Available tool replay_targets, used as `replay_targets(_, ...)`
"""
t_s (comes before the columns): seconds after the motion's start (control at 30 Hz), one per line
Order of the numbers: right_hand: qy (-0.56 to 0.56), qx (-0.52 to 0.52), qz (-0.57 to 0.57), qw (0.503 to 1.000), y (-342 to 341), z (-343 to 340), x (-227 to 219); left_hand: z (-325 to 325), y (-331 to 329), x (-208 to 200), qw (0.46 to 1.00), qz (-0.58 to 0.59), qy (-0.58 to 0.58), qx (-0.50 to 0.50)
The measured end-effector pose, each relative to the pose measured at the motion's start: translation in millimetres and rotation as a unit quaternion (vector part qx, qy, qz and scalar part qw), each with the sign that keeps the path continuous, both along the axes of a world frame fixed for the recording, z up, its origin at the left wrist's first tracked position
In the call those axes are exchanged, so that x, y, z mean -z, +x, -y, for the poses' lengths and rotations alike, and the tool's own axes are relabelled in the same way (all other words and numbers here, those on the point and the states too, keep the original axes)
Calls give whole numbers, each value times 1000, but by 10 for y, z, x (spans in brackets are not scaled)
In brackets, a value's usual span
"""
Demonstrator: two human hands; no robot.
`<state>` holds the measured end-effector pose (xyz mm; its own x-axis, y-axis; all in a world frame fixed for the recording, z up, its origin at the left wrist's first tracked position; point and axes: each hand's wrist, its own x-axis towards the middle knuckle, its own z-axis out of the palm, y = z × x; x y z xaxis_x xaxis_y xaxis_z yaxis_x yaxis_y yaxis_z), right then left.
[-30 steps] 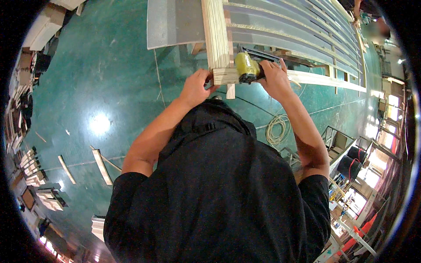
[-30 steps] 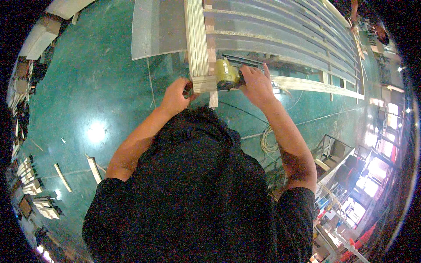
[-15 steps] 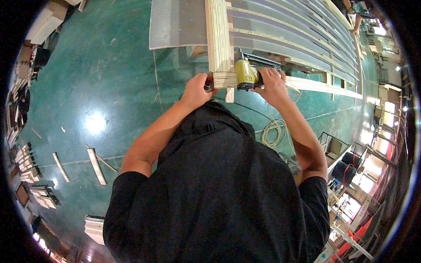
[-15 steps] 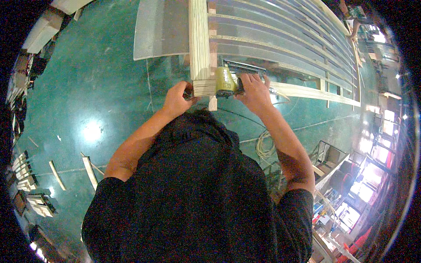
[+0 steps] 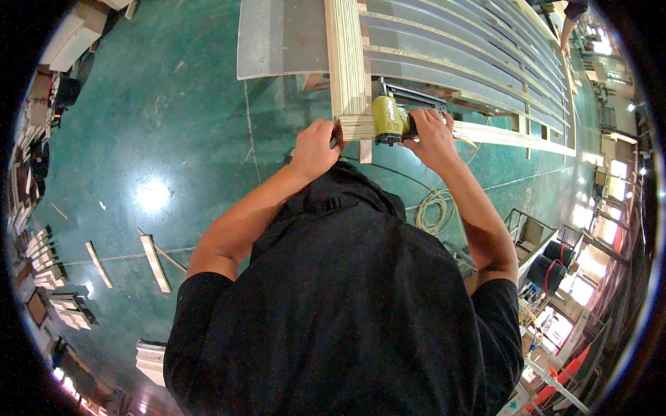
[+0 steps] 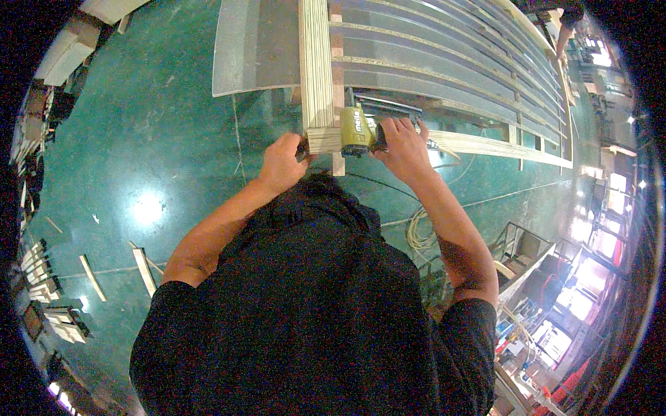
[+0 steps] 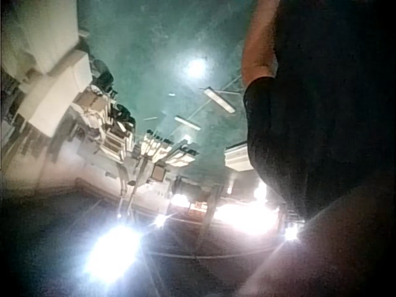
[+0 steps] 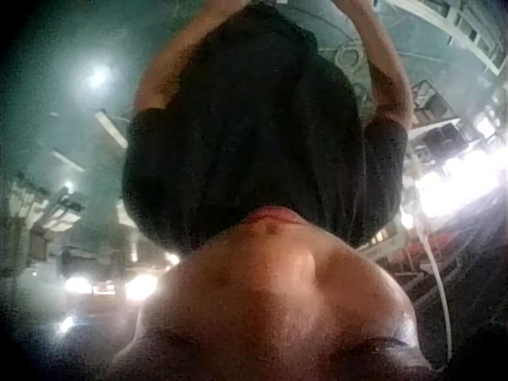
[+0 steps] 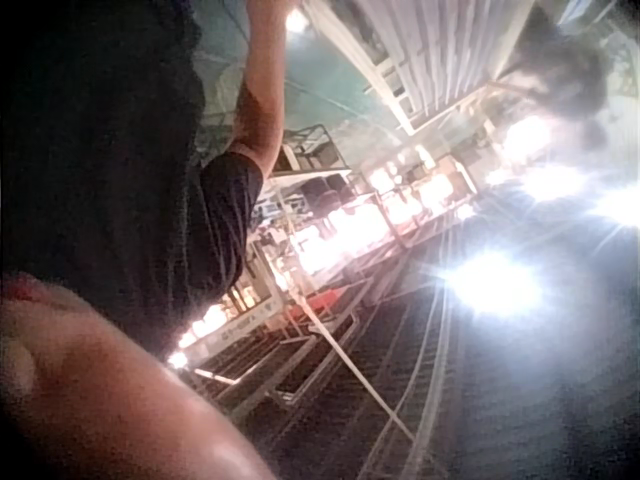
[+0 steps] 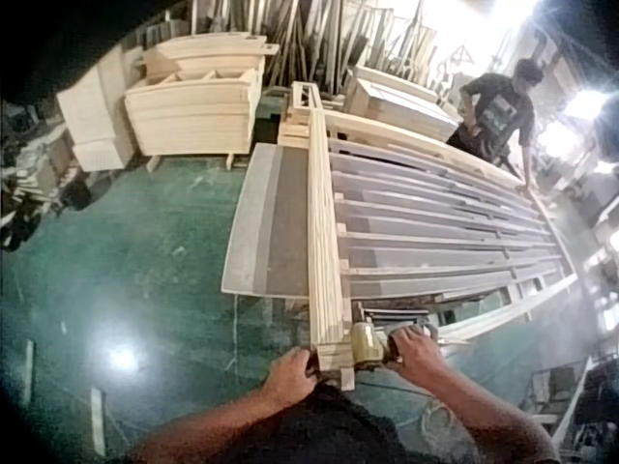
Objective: The person assembles a wooden frame structure by placing small wooden blocks onto a slatted base and securing them with a nail gun. The person repeatedly positions the blocks and drives nails into them to attach them to the frame.
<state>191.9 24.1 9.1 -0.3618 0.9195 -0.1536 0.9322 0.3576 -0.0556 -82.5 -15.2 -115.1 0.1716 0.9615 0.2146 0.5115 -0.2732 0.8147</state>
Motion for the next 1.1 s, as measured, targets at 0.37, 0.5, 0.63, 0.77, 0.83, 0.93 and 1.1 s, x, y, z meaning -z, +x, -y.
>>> replay_targets(0.37,-6,-6,0,1000,22,-3,-8,16,66,22,998,47,-49,-19)
replay_targets(0.5,7,-11,-12,1000,38,7,11,19,64,-15,998,47,-47,-18)
replay_targets(0.63,4,-7,-6,1000,19,10,1,16,50,-43,996,26,-79,-14)
replay_targets(0.77,13,-13,-24,1000,32,21,10,-175,-161,-306,984,-50,-141,101)
replay_targets(0.83,18,-5,-20,1000,51,37,23,-358,-396,-496,969,-111,-125,179)
replay_targets(0.93,12,4,-21,1000,21,41,-4,-739,-585,-693,951,-192,24,240)
replay_targets(1.1,7,24,-6,1000,-13,30,-23,-1353,-431,-1127,846,-317,183,387)
